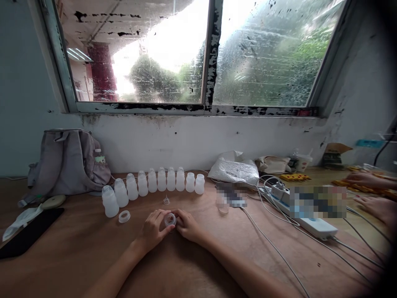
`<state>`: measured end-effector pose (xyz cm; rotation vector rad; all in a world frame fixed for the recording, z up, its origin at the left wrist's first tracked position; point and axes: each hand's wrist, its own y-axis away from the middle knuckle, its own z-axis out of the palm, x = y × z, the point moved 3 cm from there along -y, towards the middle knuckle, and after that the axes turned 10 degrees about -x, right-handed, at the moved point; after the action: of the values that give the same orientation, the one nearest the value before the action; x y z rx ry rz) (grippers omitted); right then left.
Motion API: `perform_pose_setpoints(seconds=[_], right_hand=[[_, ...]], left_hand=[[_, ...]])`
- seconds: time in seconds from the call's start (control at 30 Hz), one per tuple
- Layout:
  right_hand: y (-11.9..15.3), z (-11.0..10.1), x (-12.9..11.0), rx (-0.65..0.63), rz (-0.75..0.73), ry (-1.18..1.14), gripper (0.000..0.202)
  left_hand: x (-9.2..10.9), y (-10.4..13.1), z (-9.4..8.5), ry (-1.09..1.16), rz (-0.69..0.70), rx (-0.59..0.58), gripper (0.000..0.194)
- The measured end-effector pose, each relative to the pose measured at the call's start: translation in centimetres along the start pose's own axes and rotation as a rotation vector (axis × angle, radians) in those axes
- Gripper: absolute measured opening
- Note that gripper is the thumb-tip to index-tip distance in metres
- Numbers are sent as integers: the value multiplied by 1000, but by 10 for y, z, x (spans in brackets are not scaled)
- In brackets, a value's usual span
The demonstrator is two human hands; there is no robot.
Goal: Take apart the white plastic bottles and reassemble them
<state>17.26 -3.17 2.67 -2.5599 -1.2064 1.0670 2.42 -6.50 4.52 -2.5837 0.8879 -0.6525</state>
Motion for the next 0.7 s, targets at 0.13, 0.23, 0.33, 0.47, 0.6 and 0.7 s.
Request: perform_pose_setpoints(seconds=[0.13,0.23,0.33,0.47,0.6,0.7], right_hand=[[-1,-1,12,107,107,-85,38],[-1,0,16,119,140,-86,39],[-1,2,16,111,135,-54,41],[-1,2,15,110,124,-20,43],[0,2,16,112,118,1,44],[0,3,16,113,115,9,44]], left_hand=[[-1,0,5,-18,-23,-40,35],[-1,0,8,-31,-39,-90,35],[0,0,10,-36,-46,-133,35],[-1,0,11,-54,-54,-162,36],[-2,1,13,-64,-60,-162,37],[-1,0,11,-59,-67,-152,41]])
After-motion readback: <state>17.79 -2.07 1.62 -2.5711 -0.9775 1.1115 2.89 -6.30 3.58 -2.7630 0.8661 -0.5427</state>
